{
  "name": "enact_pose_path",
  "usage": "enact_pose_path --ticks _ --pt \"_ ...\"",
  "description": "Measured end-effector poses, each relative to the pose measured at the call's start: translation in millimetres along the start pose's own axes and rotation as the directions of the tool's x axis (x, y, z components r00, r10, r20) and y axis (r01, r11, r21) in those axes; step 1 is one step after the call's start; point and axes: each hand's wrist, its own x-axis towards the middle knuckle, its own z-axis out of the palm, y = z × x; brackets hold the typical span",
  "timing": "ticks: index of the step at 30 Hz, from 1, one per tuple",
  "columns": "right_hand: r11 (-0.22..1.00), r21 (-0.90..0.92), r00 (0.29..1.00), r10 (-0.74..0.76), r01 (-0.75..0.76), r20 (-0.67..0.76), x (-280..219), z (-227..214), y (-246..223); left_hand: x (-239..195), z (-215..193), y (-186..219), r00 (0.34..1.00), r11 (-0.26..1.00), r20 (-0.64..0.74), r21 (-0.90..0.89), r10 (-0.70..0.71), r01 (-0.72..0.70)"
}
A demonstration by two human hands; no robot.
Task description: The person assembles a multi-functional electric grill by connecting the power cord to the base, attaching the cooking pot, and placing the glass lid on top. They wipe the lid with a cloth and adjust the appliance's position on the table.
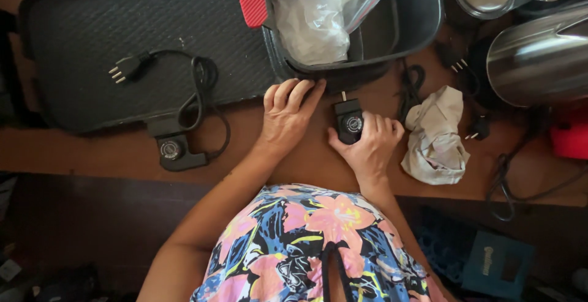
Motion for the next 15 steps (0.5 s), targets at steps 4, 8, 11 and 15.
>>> enact_pose_path --ticks 4,8,11,15 --pt "1.0 -0.015 1.0 0.005 -0.004 0.013 -1.8 2.6 1.3 1.1 -0.2 0.2 1.0 1.0 0.002 0.004 0.001 -0.001" --pt "1.0 0.003 1.0 0.008 -0.008 0.006 -2.1 4.5 4.7 0.1 0.2 -0.3 1.0 1.0 -0.012 -0.012 -0.002 0.002" --pt "1.0 -0.025 1.0 0.001 0.0 0.004 -0.9 2.8 2.1 0.0 2.0 1.3 1.0 1.0 -0.019 0.011 -0.005 0.005" --pt "0.999 -0.034 1.0 0.005 -0.005 0.004 -1.2 6.0 2.7 -0.5 3.9 -0.8 0.999 1.0 -0.031 -0.007 0.004 -0.004"
